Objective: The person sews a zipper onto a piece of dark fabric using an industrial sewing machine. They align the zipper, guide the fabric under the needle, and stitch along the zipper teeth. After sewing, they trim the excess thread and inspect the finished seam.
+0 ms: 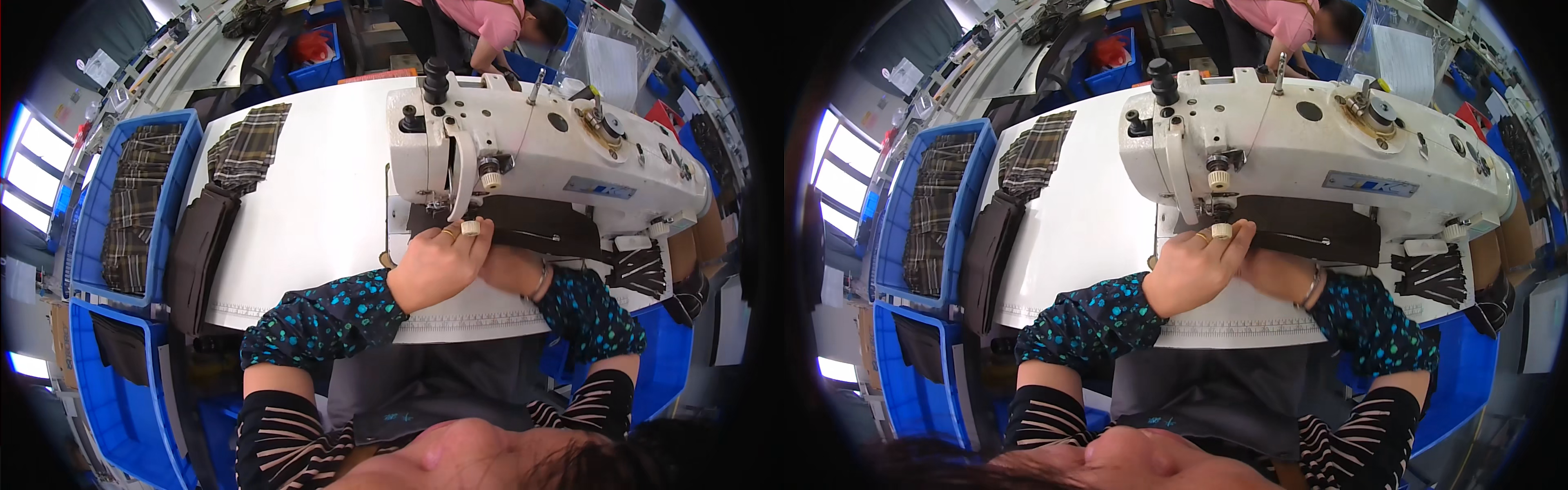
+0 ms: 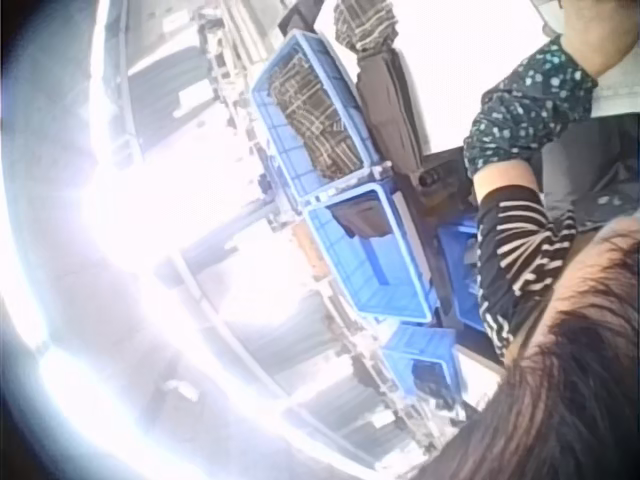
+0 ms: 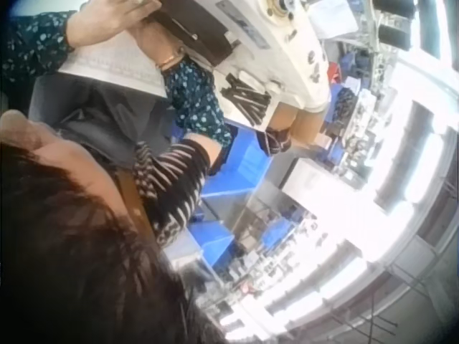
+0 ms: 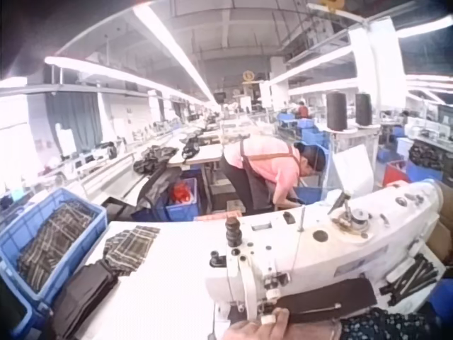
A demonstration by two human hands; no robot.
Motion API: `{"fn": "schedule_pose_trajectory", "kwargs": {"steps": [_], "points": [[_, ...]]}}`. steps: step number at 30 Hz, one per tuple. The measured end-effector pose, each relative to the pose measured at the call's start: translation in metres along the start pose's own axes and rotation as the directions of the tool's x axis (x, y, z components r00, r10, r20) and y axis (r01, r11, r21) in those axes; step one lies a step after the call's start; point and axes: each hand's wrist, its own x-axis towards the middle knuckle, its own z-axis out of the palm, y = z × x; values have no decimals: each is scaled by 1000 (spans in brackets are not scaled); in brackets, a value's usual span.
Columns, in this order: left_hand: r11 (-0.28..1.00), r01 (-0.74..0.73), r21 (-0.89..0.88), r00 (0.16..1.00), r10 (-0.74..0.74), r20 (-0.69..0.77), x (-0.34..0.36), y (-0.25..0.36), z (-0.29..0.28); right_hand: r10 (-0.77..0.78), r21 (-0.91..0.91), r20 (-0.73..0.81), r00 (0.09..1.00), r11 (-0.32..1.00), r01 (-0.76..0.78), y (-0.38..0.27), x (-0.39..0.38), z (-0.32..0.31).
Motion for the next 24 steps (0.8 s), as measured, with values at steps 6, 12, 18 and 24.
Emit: {"fn": "schedule_pose_trajectory", "kwargs": {"steps": [6, 12, 18, 24], "points": [[994, -60, -88, 997, 64, 50, -29, -17, 13, 16, -78, -142, 990, 997, -28, 24, -31, -1], [998, -57, 29, 962, 47, 267, -53, -18, 19, 70, -241, 250, 966, 971, -8, -62, -80, -34], [995, 23, 94, 957, -49, 285, -55, -12, 20, -167, -280, -211, 963, 954, 104, -19, -20, 1], [994, -72, -76, 986, 83, 142, -94, -40, -18, -153, -102, -188, 970, 985, 136, 18, 23, -7]]}}
